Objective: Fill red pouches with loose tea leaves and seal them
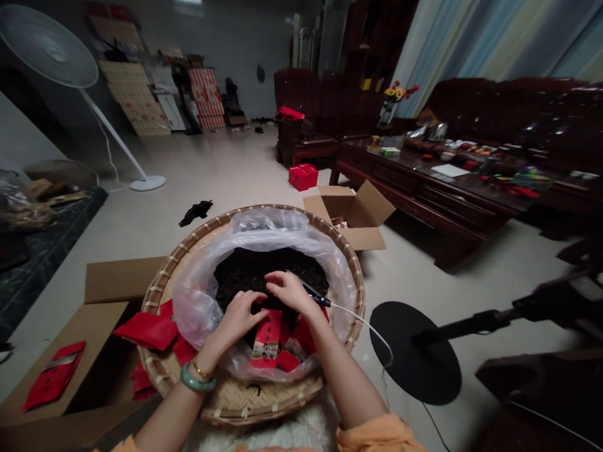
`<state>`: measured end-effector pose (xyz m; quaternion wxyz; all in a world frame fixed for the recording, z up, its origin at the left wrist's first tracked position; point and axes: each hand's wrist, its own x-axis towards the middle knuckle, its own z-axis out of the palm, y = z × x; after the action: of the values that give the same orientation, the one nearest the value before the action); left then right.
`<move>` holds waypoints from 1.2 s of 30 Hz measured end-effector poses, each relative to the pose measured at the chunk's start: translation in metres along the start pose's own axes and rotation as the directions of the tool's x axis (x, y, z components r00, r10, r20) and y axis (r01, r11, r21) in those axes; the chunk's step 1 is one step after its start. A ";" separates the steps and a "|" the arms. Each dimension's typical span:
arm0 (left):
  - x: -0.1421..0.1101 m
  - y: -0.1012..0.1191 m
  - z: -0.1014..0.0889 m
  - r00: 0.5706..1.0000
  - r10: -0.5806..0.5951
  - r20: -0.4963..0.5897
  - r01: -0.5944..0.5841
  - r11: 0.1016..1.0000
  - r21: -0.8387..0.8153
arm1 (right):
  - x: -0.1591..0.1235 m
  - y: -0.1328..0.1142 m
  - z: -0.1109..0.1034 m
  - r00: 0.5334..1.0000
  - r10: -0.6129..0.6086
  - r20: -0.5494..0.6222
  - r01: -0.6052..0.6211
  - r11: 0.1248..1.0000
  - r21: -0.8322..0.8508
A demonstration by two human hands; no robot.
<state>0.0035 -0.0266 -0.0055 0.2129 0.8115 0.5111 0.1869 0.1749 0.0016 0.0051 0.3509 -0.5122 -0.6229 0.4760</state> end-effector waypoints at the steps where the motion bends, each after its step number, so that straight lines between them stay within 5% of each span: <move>1: 0.001 0.000 0.000 1.000 0.003 0.011 -0.003 1.000 0.021 | -0.003 0.000 -0.002 0.999 -0.023 0.042 0.028 0.991 -0.130; 5: -0.001 0.001 -0.003 0.995 0.006 0.096 -0.017 0.994 0.110 | -0.019 -0.011 0.000 0.965 0.075 0.249 0.093 0.796 -0.599; 9: -0.008 0.004 -0.001 0.995 0.008 0.104 -0.028 0.981 0.190 | -0.038 -0.014 0.015 0.976 0.102 0.194 0.095 0.601 -0.794; 12: -0.012 0.004 0.004 0.995 0.002 0.099 -0.023 0.976 0.216 | -0.049 -0.010 0.027 0.987 0.092 0.135 0.062 0.553 -0.831; 15: -0.014 0.003 0.008 0.995 0.018 0.101 -0.037 0.982 0.183 | -0.055 -0.002 0.031 0.995 0.054 0.082 0.035 0.586 -0.810; 21: -0.018 0.001 0.013 0.999 0.021 0.042 -0.027 0.989 0.144 | -0.054 0.017 0.026 0.999 -0.028 0.028 0.039 0.830 -0.556; 25: -0.021 -0.001 0.016 1.000 0.004 0.021 -0.007 0.993 0.120 | -0.051 0.025 0.025 0.999 -0.044 0.016 0.046 0.903 -0.427; 36: -0.024 -0.003 0.014 0.998 -0.051 -0.038 0.053 0.997 0.054 | -0.054 0.016 0.030 0.993 -0.075 0.093 0.117 0.774 -0.623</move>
<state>-0.0012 -0.0497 -0.0204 0.1859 0.7999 0.5407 0.1821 0.1641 -0.0572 -0.0161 0.1647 -0.5520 -0.7817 0.2391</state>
